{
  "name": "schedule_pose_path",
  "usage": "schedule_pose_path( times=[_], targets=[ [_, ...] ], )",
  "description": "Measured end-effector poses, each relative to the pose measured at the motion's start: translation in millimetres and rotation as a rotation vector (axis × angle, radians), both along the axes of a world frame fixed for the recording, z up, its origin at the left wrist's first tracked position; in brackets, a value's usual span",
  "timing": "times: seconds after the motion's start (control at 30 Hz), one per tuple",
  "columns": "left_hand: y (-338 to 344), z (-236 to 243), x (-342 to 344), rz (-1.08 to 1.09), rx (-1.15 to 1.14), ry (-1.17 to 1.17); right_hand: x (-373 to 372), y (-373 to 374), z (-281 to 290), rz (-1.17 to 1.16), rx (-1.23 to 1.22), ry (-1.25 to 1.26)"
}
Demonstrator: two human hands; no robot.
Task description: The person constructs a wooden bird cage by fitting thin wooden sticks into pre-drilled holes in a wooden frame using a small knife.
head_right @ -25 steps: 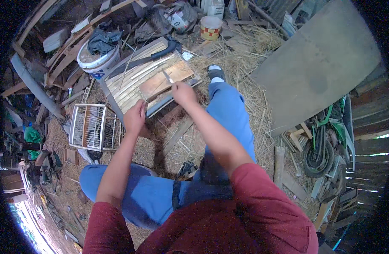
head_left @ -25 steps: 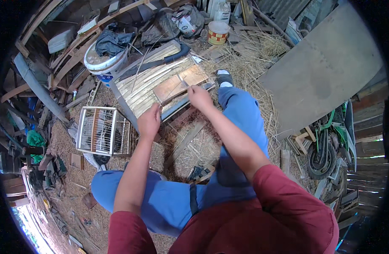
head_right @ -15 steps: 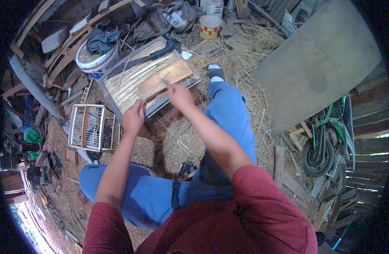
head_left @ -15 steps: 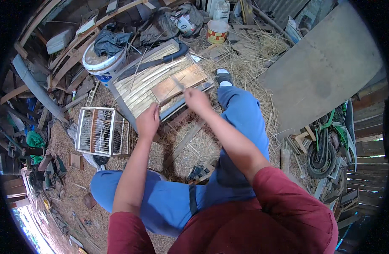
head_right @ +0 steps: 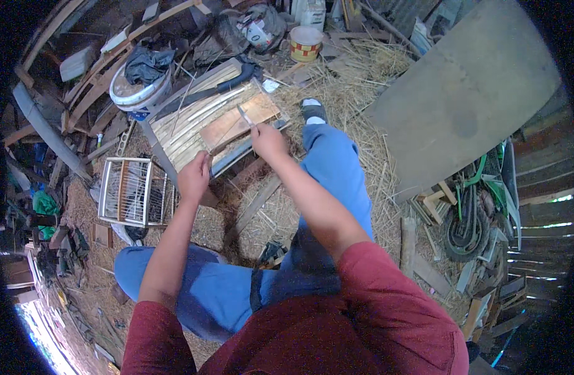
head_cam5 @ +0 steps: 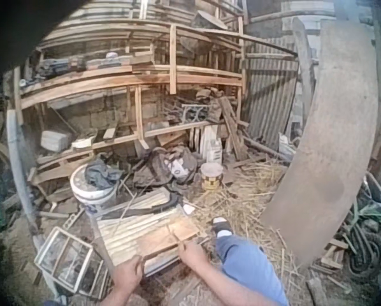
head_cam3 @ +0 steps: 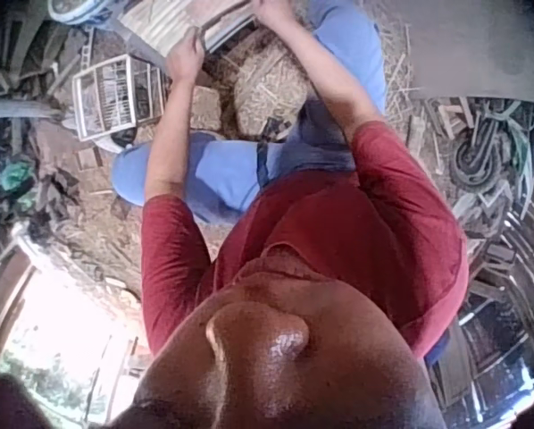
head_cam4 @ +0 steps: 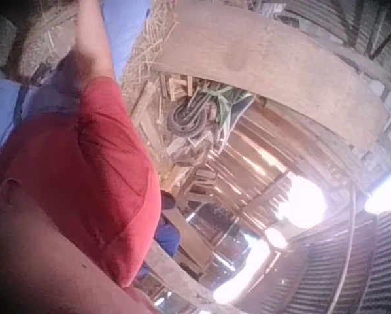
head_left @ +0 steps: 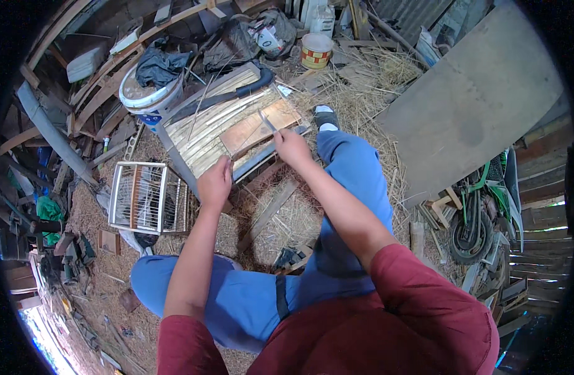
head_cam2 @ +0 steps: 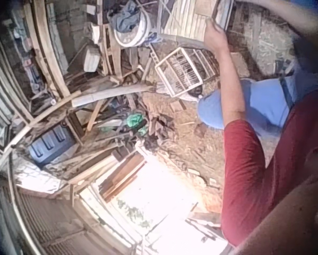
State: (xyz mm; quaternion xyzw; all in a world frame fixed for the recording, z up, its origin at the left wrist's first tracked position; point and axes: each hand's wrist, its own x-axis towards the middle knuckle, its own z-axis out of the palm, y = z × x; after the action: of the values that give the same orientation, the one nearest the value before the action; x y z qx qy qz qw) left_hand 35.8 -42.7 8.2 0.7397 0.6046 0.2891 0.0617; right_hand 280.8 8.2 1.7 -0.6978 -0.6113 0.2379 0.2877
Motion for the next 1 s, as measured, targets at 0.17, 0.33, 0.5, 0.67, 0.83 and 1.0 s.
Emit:
schedule_pose_path(
  times=[0.17,0.33,0.5,0.67,0.83,1.0],
  targets=[
    [-4,6,-3,0.02,-0.097,0.013,-57,-59,6,0.221,-0.109,0.056],
    [-2,-1,-6,0.01,-0.023,-0.004,-30,-22,6,0.047,-0.034,0.101],
    [-1,3,-3,0.007,-0.08,0.008,-29,-23,1,0.043,-0.031,0.043],
    [-1,-2,-8,0.033,-0.122,0.003,-64,-56,16,0.183,-0.119,0.061],
    [0,0,-3,0.008,-0.07,-0.01,-17,-5,2,-0.033,-0.008,-0.004],
    [0,1,-4,0.024,-0.089,0.001,-57,-49,-2,0.131,-0.052,0.043]
  ],
)
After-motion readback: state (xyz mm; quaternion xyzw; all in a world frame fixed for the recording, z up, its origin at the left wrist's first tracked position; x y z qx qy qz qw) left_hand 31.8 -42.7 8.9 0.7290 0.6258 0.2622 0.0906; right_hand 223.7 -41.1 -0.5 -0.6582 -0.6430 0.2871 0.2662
